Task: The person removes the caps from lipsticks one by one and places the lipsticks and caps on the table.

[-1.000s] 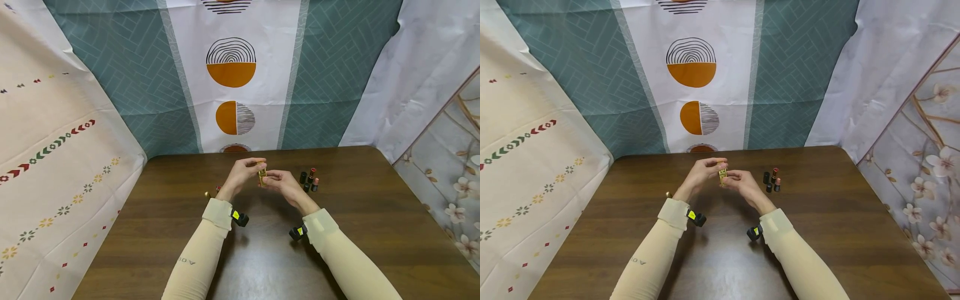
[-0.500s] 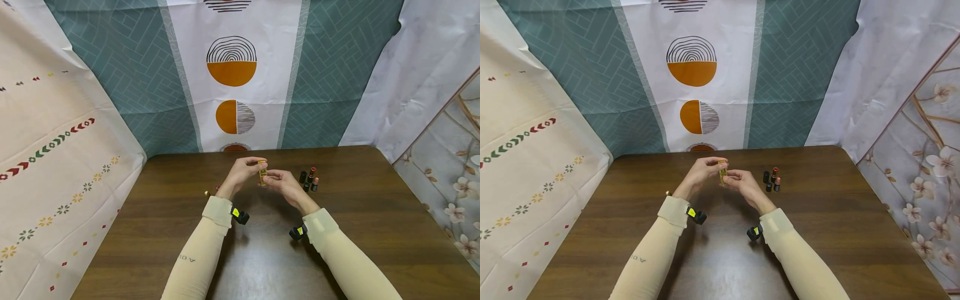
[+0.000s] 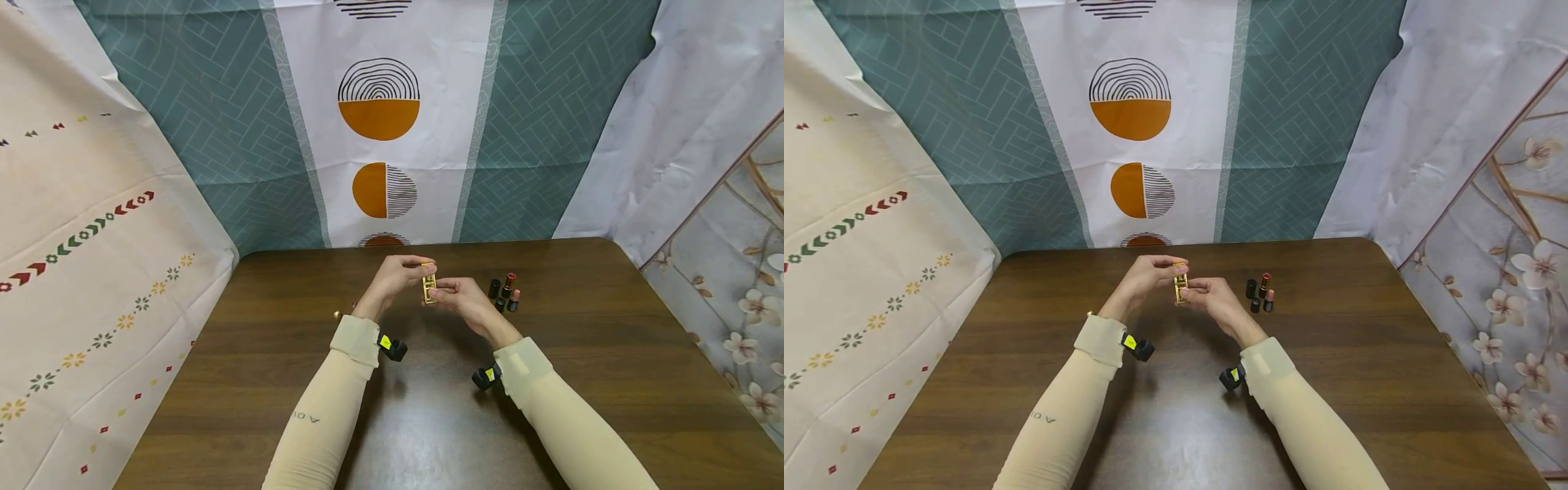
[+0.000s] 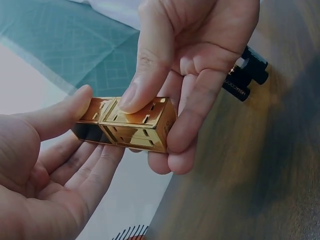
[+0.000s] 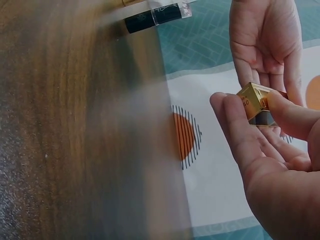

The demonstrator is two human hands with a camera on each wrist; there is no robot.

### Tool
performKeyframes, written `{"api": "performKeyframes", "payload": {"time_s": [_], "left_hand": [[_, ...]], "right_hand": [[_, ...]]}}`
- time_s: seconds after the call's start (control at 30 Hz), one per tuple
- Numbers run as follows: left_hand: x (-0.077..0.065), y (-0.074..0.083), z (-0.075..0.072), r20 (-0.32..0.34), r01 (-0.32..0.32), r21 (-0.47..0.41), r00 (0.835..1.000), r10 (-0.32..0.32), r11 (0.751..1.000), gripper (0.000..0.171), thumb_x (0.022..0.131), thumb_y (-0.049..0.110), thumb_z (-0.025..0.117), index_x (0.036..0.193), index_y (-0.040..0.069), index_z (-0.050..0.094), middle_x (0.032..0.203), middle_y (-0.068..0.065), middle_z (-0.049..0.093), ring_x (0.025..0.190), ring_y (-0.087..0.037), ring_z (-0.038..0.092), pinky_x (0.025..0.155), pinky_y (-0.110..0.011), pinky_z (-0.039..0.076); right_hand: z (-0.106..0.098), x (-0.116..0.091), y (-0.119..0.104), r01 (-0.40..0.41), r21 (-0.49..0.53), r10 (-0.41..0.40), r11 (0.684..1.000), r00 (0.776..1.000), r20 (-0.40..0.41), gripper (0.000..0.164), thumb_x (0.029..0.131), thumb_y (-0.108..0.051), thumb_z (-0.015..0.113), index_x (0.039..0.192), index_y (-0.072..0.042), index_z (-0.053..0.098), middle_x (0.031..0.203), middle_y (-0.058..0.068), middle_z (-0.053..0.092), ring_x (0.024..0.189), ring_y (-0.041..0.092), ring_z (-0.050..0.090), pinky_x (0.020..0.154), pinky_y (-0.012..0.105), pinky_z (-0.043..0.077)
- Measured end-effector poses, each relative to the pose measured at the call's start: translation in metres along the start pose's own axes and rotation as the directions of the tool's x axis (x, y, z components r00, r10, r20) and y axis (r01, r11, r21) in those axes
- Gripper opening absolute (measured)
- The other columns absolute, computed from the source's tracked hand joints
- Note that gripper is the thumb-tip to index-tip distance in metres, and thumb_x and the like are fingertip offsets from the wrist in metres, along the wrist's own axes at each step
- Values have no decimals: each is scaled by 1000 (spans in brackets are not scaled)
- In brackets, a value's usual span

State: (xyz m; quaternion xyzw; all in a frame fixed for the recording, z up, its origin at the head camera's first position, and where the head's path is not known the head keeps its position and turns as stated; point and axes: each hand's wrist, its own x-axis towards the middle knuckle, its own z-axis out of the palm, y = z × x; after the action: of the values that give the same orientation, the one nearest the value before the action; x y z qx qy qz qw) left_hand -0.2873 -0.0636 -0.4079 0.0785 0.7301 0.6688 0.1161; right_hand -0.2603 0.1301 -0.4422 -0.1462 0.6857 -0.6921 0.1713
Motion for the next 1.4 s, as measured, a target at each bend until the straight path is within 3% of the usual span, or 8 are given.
{"api": "performKeyframes", "payload": {"time_s": [0.17, 0.3, 0.43, 0.57, 0.73, 0.97, 1.4], "left_hand": [[1, -4, -1, -12, 13, -16, 1000, -13, 1000, 30, 94, 16, 79, 118, -2, 76, 114, -13, 76, 108, -23, 71, 109, -52, 47], [2, -7, 0, -25, 39, 3, 999, -39, 999, 32, 94, 16, 79, 119, -4, 76, 111, -11, 77, 103, -20, 72, 105, -46, 52], [1, -6, 1, -44, 54, 19, 998, -54, 998, 34, 95, 16, 77, 122, -5, 74, 111, -11, 77, 102, -20, 73, 102, -43, 54], [0, -6, 2, -60, 66, 13, 996, -65, 998, 32, 96, 16, 77, 121, -4, 75, 111, -11, 77, 103, -20, 73, 102, -43, 54], [-1, -7, 2, -69, 73, 8, 995, -72, 997, 32, 97, 17, 76, 120, -4, 75, 111, -10, 77, 103, -21, 72, 103, -44, 53], [1, -9, 3, -88, 81, -46, 992, -85, 996, 30, 96, 16, 77, 118, -3, 76, 112, -11, 77, 105, -23, 73, 102, -43, 54], [1, -6, 8, -129, 86, 0, 988, -85, 996, 21, 92, 20, 82, 106, 4, 82, 106, -8, 78, 101, -21, 73, 102, -47, 54]], "right_hand": [[1, 0, 3, 12, -32, -12, 999, 1000, 24, 41, 108, -6, 56, 139, 19, 52, 123, 31, 68, 109, 29, 73, 108, 59, 44], [1, 1, 6, 19, -83, -17, 996, 1000, 22, 40, 107, -5, 56, 139, 19, 52, 124, 34, 67, 104, 26, 75, 105, 59, 46], [3, 1, 6, 22, -142, -22, 990, 1000, -1, 37, 107, -3, 57, 137, 18, 55, 127, 37, 64, 105, 32, 74, 104, 60, 47], [5, 1, 6, 36, -217, -40, 976, 999, -17, 35, 106, -5, 59, 134, 16, 58, 126, 35, 66, 107, 40, 73, 101, 60, 50], [7, 0, 4, 33, -316, -49, 948, 998, -43, 35, 106, -7, 60, 134, 14, 60, 122, 28, 70, 105, 39, 73, 99, 57, 53], [8, 3, 4, 29, -359, -58, 933, 996, -71, 34, 105, -4, 61, 133, 14, 61, 122, 27, 70, 100, 34, 75, 95, 55, 55], [6, 5, 8, 19, -395, -57, 919, 995, -83, 34, 105, -6, 61, 133, 14, 61, 122, 27, 71, 102, 31, 75, 94, 51, 57]]}}
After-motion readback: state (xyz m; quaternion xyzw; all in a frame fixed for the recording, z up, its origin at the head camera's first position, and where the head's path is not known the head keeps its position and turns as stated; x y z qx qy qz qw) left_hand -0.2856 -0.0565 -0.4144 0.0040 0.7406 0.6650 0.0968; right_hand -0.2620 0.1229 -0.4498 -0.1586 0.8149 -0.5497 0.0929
